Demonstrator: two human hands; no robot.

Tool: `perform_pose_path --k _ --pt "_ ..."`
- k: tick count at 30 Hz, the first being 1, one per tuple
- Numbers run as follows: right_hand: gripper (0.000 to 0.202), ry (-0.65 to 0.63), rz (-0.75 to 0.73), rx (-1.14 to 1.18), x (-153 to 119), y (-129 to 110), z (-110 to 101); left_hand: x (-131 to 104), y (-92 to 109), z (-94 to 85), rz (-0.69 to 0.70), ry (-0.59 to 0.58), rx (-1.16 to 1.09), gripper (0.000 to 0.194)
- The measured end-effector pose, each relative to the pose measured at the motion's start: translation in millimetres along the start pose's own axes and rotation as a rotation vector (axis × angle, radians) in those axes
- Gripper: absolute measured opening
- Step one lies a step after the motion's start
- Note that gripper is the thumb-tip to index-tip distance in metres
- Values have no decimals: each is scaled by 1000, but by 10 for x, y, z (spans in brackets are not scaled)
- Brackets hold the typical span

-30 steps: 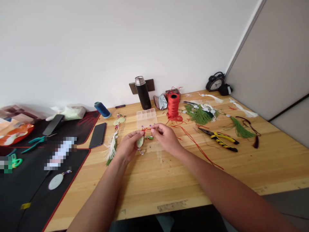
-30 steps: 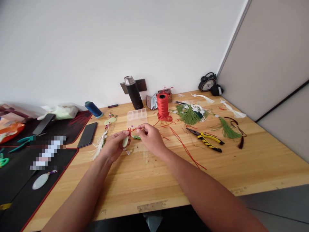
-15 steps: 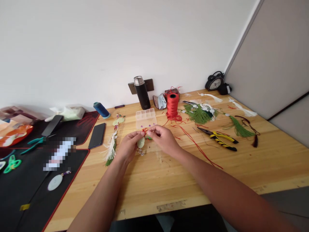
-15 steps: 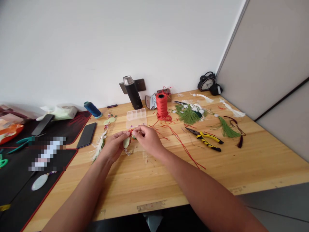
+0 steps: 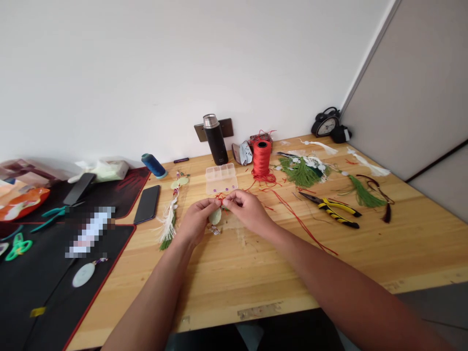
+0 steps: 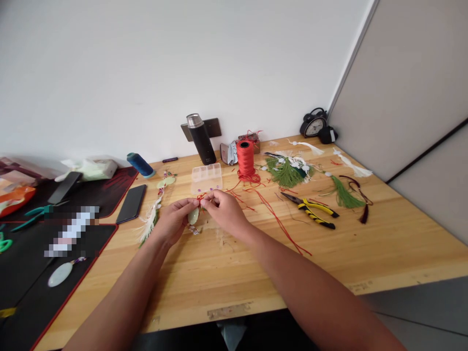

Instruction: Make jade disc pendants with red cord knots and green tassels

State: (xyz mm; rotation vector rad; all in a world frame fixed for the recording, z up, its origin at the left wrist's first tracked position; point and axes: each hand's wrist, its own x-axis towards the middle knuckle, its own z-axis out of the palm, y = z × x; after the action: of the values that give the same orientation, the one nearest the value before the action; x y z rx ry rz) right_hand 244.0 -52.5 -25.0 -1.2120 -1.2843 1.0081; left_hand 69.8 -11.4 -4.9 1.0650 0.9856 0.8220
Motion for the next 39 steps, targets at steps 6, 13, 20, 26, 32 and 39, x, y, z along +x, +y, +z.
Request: perform_pose_path --k 6,13,20,26,32,39 --pt "10 -4 18 3 4 1 -11 1 -20 -13 6 -26 70 42" --pt "9 -13 31 -4 9 14 -7 -15 -12 14 21 -46 105 43" --pt "10 -25 36 16 8 20 -13 4 -33 -10 17 -50 90 43" --pt "10 -30 47 43 6 -6 -21 13 -46 -19 23 -48 92 43" --pt "8 -36 64 68 -1 -29 -23 18 -38 -21 19 -56 85 43" --pt "15 -34 93 95 5 -29 -26 23 -28 -24 -21 -3 -33 42"
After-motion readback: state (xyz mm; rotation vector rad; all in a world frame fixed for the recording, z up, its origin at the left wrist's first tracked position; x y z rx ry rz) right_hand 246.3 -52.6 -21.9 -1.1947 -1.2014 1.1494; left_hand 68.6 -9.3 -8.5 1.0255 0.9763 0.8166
